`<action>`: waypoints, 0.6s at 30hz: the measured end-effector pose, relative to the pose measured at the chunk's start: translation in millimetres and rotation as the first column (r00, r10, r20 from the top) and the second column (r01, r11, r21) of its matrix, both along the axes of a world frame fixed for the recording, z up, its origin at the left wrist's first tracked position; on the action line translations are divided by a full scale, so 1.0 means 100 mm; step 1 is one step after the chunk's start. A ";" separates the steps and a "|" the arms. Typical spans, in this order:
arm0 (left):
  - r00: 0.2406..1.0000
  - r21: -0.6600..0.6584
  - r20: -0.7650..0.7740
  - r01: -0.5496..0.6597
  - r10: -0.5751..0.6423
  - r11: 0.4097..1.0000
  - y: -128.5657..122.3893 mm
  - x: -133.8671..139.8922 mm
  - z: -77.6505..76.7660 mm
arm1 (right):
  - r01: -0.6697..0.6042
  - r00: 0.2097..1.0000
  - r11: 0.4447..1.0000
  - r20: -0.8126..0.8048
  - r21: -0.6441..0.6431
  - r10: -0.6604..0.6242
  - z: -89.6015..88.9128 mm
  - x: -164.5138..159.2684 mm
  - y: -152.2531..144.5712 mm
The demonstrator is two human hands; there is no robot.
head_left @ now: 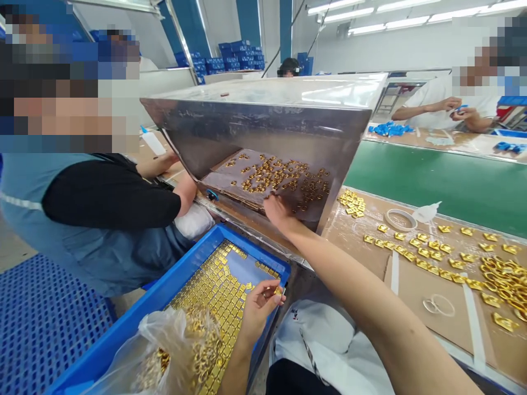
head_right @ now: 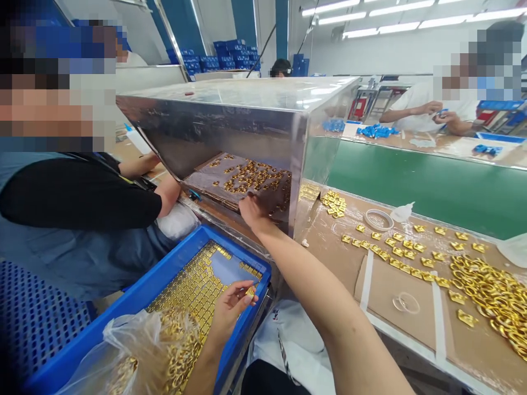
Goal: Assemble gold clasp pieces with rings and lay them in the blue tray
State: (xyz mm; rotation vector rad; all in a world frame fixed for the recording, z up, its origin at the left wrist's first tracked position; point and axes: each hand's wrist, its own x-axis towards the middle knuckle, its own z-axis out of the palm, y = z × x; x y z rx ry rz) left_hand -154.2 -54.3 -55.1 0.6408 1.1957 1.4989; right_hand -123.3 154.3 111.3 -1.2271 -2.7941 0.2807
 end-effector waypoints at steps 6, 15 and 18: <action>0.987 0.041 0.145 0.069 -0.074 0.997 0.00 0.10 0.10 | -0.229 0.929 0.972 -0.308 -0.048 0.204 0.07 0.65 -0.79; 0.895 0.163 0.165 0.389 -0.414 0.907 0.29 0.70 0.26 | -0.100 0.410 0.739 -0.704 -0.666 -0.579 -0.60 2.56 -1.53; 0.887 0.186 0.171 0.398 -0.428 0.898 0.44 1.07 0.29 | -0.143 0.078 0.553 -0.566 -0.821 -0.820 -0.92 2.78 -1.66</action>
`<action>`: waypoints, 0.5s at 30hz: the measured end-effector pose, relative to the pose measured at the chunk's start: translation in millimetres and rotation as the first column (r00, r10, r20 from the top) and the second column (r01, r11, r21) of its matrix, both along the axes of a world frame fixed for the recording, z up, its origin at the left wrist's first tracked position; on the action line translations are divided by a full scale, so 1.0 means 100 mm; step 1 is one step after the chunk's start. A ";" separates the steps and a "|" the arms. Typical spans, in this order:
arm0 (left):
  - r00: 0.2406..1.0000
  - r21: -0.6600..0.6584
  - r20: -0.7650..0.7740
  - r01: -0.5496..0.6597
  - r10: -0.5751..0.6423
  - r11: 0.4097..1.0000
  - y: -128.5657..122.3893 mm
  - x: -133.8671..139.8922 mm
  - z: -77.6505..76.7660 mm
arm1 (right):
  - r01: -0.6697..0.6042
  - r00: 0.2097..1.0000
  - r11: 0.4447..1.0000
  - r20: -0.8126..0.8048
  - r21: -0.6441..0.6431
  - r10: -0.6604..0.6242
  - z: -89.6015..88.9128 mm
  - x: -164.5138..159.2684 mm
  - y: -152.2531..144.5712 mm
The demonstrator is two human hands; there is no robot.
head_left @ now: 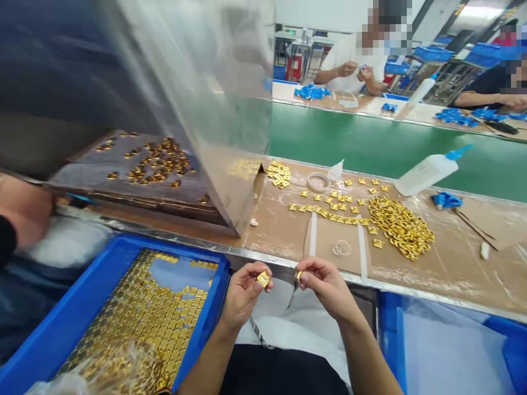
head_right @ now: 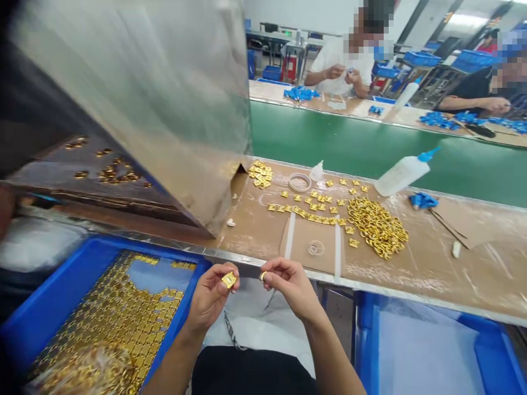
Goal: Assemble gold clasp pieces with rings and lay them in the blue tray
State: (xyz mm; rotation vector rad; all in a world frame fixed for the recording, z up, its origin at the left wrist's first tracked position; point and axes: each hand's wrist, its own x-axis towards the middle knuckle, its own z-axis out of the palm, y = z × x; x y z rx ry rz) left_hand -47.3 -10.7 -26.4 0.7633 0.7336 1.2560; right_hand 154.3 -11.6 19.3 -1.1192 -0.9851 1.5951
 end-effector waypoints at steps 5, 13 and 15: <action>0.999 0.002 0.008 0.045 -0.045 0.999 0.13 0.56 0.06 | 0.286 0.892 0.935 -0.299 -0.209 -0.340 -0.30 0.05 -0.16; 0.984 0.010 0.026 0.177 -0.177 0.984 0.09 0.90 0.06 | 0.282 0.757 0.906 -0.506 -0.316 -0.413 -0.23 0.16 -0.26; 0.983 0.017 0.034 0.178 -0.179 0.984 0.07 0.91 0.05 | 0.270 0.749 0.907 -0.522 -0.322 -0.408 -0.20 0.17 -0.26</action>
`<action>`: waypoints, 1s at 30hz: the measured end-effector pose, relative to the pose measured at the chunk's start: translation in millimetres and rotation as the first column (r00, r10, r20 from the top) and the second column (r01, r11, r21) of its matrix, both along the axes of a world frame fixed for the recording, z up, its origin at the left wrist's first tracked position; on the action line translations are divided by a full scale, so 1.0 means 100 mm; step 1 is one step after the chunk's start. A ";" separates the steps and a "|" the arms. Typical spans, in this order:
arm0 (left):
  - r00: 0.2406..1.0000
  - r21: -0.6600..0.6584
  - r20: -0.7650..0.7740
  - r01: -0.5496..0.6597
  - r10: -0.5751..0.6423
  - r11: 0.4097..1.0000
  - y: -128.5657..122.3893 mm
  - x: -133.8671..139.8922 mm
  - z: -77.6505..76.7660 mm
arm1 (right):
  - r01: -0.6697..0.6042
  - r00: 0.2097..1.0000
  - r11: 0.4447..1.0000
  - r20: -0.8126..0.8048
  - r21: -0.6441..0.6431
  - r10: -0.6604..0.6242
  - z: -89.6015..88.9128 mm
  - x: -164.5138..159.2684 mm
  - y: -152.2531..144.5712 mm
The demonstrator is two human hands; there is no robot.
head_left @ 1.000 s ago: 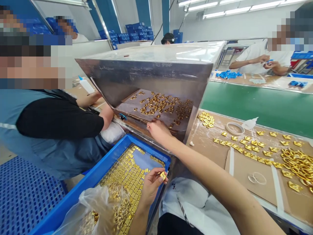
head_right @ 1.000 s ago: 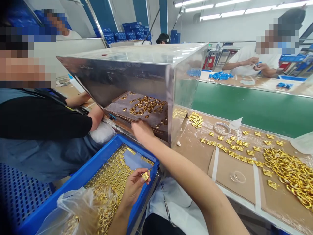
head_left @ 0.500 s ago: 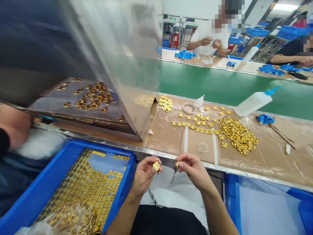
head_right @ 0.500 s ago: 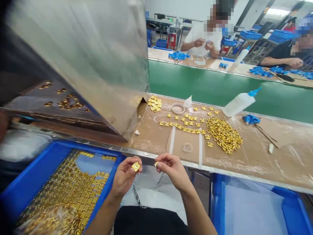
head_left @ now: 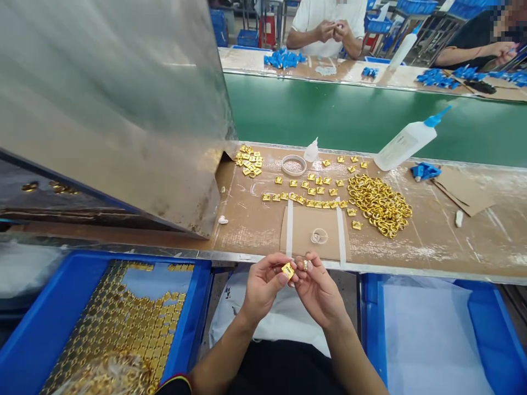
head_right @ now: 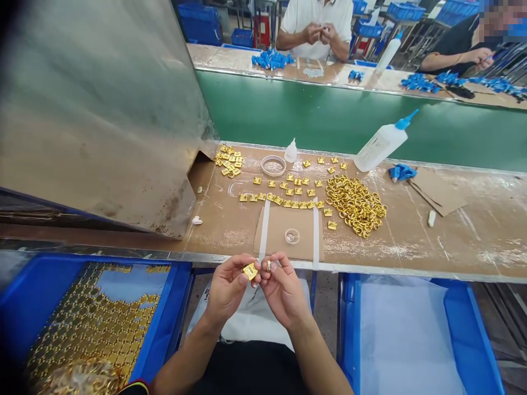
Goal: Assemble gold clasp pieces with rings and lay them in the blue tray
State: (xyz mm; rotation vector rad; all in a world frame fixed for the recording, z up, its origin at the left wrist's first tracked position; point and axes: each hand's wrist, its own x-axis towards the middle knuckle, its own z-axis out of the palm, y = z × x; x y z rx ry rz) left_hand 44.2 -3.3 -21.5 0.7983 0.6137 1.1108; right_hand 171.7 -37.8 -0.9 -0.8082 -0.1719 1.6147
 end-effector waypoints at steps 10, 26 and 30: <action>0.994 0.040 0.105 0.000 -0.005 0.999 0.01 -0.01 0.05 | -0.104 0.990 0.994 -0.097 0.014 0.105 -0.02 0.03 0.03; 0.992 -0.007 0.123 -0.004 0.005 1.000 -0.05 0.03 -0.07 | -0.014 0.901 0.996 0.434 0.087 -0.026 0.00 0.09 0.00; 0.996 -0.065 0.095 0.005 0.001 0.998 -0.07 0.03 -0.10 | -0.021 0.739 0.984 0.665 0.179 -0.105 0.10 0.12 -0.05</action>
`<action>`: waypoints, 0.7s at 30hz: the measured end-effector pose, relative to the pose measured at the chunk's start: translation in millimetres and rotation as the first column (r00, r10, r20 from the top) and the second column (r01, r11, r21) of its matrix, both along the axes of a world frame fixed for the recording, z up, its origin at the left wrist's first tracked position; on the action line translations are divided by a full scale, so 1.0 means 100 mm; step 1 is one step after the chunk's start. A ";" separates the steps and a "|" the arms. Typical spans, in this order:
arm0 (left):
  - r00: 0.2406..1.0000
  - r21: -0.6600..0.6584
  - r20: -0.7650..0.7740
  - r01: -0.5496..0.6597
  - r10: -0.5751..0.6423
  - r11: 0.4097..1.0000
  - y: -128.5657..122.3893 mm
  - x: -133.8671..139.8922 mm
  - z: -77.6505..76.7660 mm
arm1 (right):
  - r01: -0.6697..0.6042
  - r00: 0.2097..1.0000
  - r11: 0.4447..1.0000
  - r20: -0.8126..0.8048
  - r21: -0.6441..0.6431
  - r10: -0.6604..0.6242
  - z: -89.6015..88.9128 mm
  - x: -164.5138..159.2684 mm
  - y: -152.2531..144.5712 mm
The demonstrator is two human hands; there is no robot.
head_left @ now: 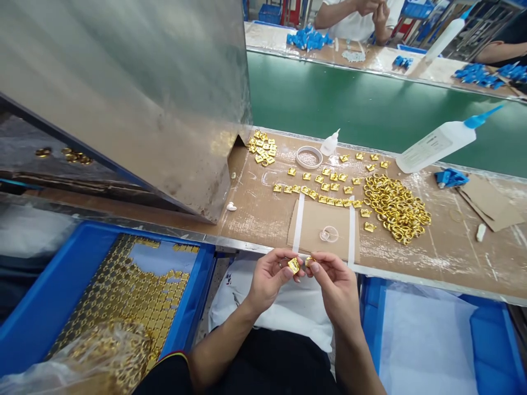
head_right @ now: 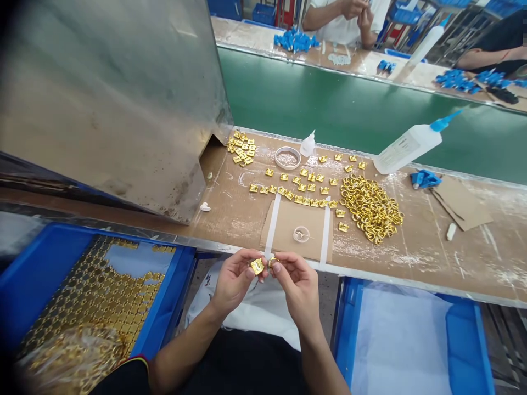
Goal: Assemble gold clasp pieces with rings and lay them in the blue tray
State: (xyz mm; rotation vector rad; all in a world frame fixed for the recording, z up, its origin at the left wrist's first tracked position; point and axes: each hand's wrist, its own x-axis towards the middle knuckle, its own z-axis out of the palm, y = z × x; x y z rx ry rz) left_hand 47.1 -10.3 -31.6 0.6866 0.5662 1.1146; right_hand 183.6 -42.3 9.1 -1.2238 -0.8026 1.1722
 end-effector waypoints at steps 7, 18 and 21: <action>0.997 0.011 -0.070 -0.012 0.013 1.000 0.00 0.02 0.02 | 0.018 0.929 0.996 0.366 0.087 -0.048 0.14 -0.05 -0.08; 0.987 0.137 -0.153 -0.024 0.045 0.990 0.02 0.00 0.06 | -0.075 0.852 0.993 0.523 0.095 0.015 0.11 -0.03 -0.03; 0.991 0.146 -0.126 -0.035 0.053 0.989 0.02 0.00 0.06 | -0.085 0.835 0.990 0.550 0.112 0.009 0.14 -0.03 -0.03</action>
